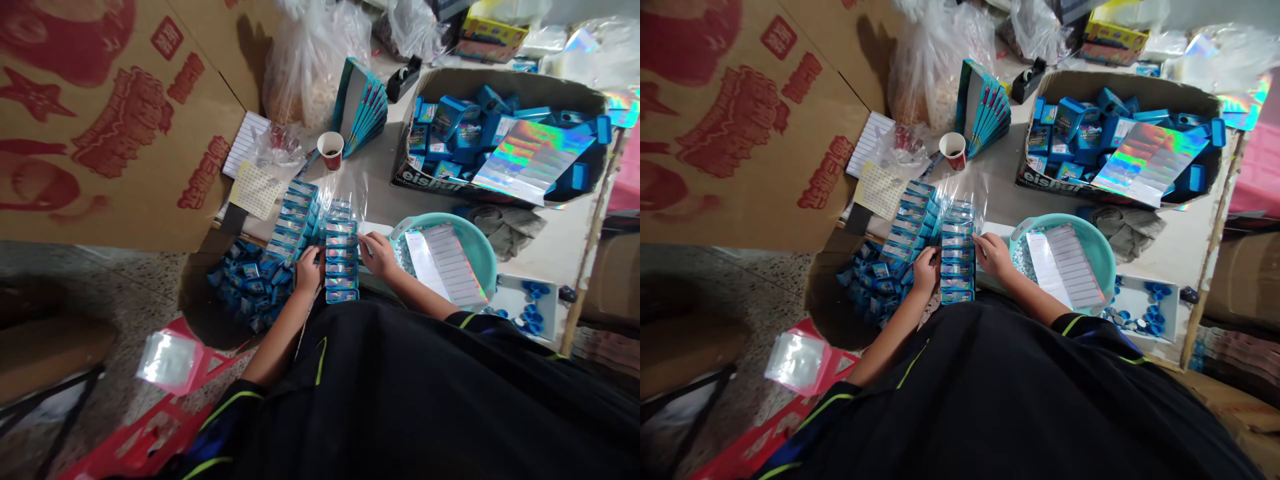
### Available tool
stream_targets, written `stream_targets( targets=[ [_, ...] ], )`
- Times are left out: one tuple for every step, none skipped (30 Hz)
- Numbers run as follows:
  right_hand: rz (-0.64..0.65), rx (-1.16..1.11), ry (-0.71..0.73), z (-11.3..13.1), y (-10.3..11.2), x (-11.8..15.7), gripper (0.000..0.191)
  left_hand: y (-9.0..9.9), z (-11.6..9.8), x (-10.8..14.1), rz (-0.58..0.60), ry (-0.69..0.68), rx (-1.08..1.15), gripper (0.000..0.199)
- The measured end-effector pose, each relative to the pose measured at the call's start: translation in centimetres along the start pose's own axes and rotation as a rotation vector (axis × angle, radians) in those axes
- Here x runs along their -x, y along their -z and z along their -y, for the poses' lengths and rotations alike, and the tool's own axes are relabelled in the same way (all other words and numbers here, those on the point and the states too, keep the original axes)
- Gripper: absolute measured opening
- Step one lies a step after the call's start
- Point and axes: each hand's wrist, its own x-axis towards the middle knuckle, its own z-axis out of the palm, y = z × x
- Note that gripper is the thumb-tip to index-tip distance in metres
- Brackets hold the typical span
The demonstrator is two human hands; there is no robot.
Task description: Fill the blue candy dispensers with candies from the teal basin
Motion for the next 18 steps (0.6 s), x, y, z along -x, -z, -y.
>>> stream_targets(
  targets=[
    [0.021, 0.012, 0.009, 0.2, 0.1, 0.4, 0.027, 0.0, 0.1, 0.0, 0.003, -0.002, -0.001, 0.023],
    [0.039, 0.016, 0.013, 0.4, 0.1, 0.7, 0.027, -0.1, 0.2, 0.1, 0.004, 0.0, -0.001, 0.022],
    [0.053, 0.016, 0.012, 0.6, 0.2, 1.1, 0.027, -0.1, 0.2, 0.2, 0.004, 0.004, -0.003, 0.021],
    [0.063, 0.013, 0.005, 0.8, 0.2, 1.5, 0.027, -0.2, 0.3, 0.3, 0.001, 0.011, -0.005, 0.021],
    [0.068, 0.011, -0.008, 1.0, 0.3, 1.8, 0.028, -0.3, 0.3, 0.4, -0.003, 0.019, -0.008, 0.02],
    [0.069, 0.011, -0.025, 1.2, 0.3, 2.0, 0.029, -0.4, 0.4, 0.5, -0.006, 0.027, -0.011, 0.02],
    [0.069, 0.011, -0.044, 1.2, 0.4, 2.1, 0.03, -0.5, 0.4, 0.5, -0.01, 0.034, -0.014, 0.019],
    [0.071, 0.006, -0.064, 1.3, 0.4, 2.2, 0.032, -0.6, 0.4, 0.5, -0.016, 0.041, -0.018, 0.019],
    [0.075, -0.003, -0.084, 1.3, 0.5, 2.2, 0.033, -0.7, 0.4, 0.5, -0.025, 0.047, -0.021, 0.019],
    [0.078, -0.016, -0.104, 1.3, 0.6, 2.1, 0.033, -0.7, 0.4, 0.5, -0.034, 0.053, -0.023, 0.019],
    [0.078, -0.029, -0.124, 1.3, 0.7, 2.0, 0.033, -0.8, 0.4, 0.5, -0.045, 0.057, -0.025, 0.019],
    [0.074, -0.04, -0.141, 1.3, 0.7, 1.8, 0.033, -0.8, 0.5, 0.5, -0.055, 0.062, -0.026, 0.019],
    [0.064, -0.049, -0.152, 1.4, 0.8, 1.6, 0.032, -0.8, 0.6, 0.5, -0.067, 0.067, -0.026, 0.018],
    [0.05, -0.057, -0.152, 1.5, 0.8, 1.4, 0.031, -0.9, 0.6, 0.5, -0.078, 0.073, -0.025, 0.018],
    [0.033, -0.068, -0.141, 1.5, 0.9, 1.2, 0.029, -0.9, 0.7, 0.5, -0.09, 0.08, -0.024, 0.018],
    [0.015, -0.081, -0.123, 1.6, 0.9, 1.0, 0.027, -0.9, 0.8, 0.6, -0.101, 0.089, -0.024, 0.018],
    [-0.001, -0.097, -0.101, 1.7, 0.9, 0.8, 0.025, -1.0, 0.9, 0.7, -0.11, 0.1, -0.023, 0.018],
    [-0.016, -0.114, -0.082, 1.8, 0.8, 0.7, 0.023, -1.0, 1.0, 0.8, -0.113, 0.109, -0.02, 0.017]
  ],
)
